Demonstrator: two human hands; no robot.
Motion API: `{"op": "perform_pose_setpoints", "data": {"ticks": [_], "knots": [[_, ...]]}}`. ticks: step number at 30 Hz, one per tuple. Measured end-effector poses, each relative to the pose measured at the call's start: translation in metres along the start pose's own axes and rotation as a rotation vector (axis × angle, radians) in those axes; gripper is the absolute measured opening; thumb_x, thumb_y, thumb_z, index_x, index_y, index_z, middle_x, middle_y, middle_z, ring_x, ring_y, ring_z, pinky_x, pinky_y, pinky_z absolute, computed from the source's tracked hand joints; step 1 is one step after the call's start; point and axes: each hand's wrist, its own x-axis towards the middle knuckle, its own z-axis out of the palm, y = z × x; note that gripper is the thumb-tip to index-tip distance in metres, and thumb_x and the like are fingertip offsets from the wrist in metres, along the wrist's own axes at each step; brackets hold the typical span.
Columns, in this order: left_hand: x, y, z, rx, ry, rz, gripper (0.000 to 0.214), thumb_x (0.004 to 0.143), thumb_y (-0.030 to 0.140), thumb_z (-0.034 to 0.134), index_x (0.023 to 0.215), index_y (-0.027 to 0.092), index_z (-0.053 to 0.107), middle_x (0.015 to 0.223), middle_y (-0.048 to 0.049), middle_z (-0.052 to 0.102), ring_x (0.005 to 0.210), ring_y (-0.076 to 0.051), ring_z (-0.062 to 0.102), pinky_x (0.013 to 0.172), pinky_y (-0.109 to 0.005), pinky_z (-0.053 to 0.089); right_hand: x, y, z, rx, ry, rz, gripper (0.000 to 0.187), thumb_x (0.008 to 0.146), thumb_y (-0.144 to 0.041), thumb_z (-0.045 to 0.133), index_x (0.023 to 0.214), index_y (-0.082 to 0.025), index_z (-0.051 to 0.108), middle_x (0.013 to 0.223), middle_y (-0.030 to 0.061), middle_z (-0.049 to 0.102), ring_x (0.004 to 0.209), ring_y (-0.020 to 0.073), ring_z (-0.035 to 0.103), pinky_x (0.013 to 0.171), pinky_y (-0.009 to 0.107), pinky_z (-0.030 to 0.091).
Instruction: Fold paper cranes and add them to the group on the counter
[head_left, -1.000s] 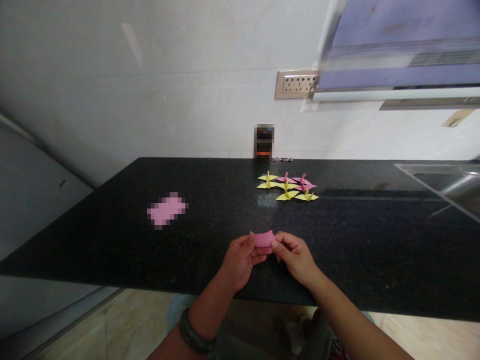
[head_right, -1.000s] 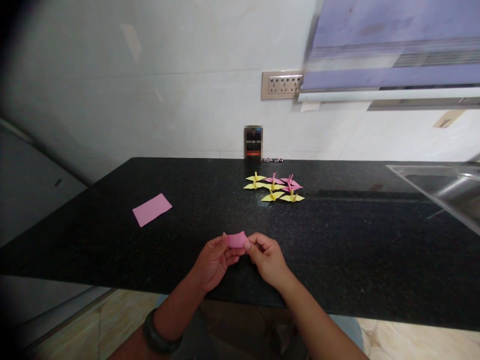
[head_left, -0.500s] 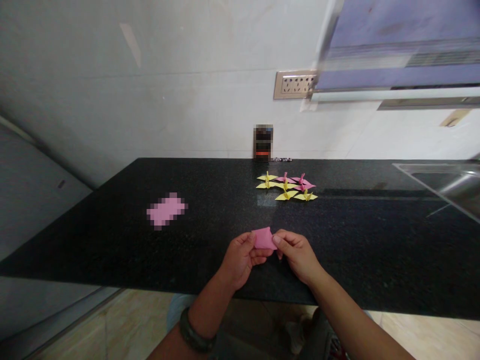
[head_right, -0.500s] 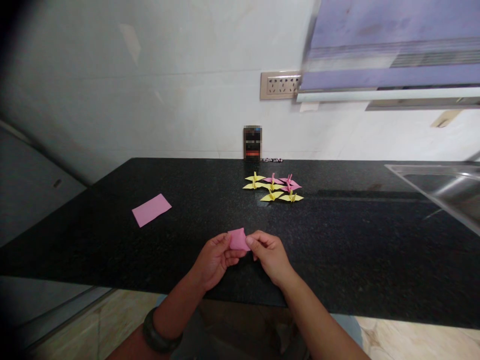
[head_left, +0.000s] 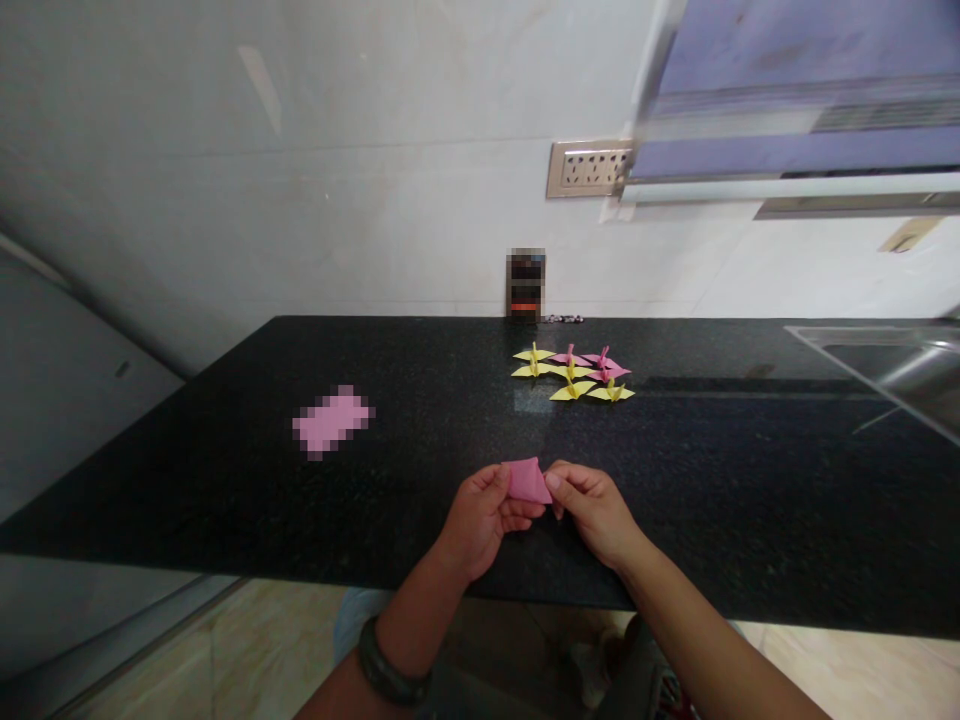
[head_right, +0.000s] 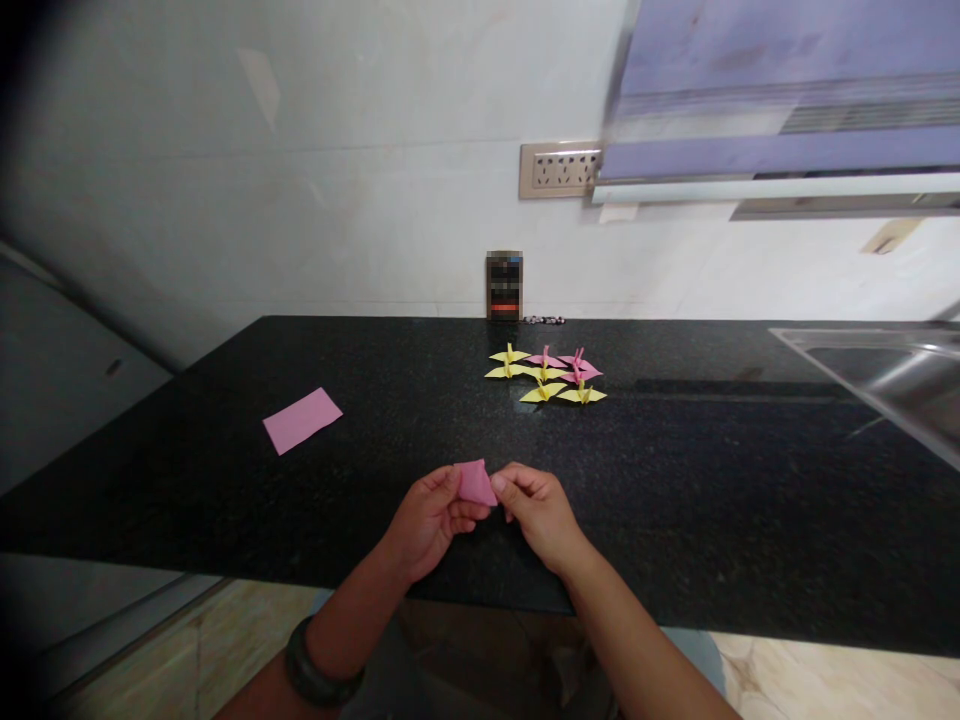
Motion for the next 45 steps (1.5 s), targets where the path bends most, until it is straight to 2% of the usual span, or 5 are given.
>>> {"op": "perform_pose_setpoints", "data": {"ticks": [14,19,27,33,45], "knots": [[-0.003,-0.011,0.008,0.210,0.134,0.147,0.030,0.077,0.040,0.048,0.086,0.012,0.052,0.069,-0.0063,0.065,0.058,-0.015,0.063,0.048,-0.020,0.046,0.000,0.003,-0.007,-0.088,0.057,-0.056,0.017,0.070,-0.022,0.057,0.086,-0.018,0.062,0.076,0.0024,0.060,0.065,0.0130,0.053,0.061,0.025,0.042],[-0.004,-0.013,0.011,0.437,0.059,0.149,0.029,0.079,0.038,0.044,0.086,0.011,0.053,0.064,-0.0055,0.063,0.053,-0.015,0.061,0.043,-0.020,0.042,0.003,-0.005,-0.015,-0.067,-0.118,0.034,0.017,0.067,-0.015,0.055,0.082,-0.016,0.063,0.070,0.0005,0.059,0.059,0.0108,0.051,0.056,0.023,0.040],[-0.007,-0.010,0.010,0.453,-0.091,0.170,0.026,0.075,0.023,0.053,0.100,0.013,0.055,0.089,-0.0093,0.065,0.081,-0.019,0.061,0.059,-0.024,0.046,0.008,0.002,-0.015,0.023,-0.033,0.132,0.016,0.068,-0.019,0.053,0.083,-0.016,0.059,0.066,-0.0006,0.057,0.047,0.0076,0.045,0.043,0.019,0.035],[-0.004,-0.010,0.011,0.351,0.024,0.150,0.025,0.071,0.027,0.058,0.091,0.012,0.059,0.084,-0.0087,0.066,0.074,-0.018,0.062,0.055,-0.022,0.046,0.004,-0.003,-0.010,-0.255,0.126,-0.186,0.015,0.066,-0.019,0.061,0.080,-0.021,0.055,0.075,0.0011,0.055,0.066,0.0136,0.052,0.057,0.025,0.043],[-0.007,-0.007,0.015,0.205,0.057,0.257,0.024,0.067,0.015,0.060,0.091,0.014,0.058,0.086,-0.0055,0.065,0.078,-0.016,0.059,0.073,-0.026,0.044,-0.011,-0.014,-0.004,-0.781,-0.099,-0.502,0.031,0.079,-0.028,0.048,0.109,-0.028,0.056,0.137,0.0052,0.024,0.120,0.0263,0.027,0.093,0.046,0.026]]}}
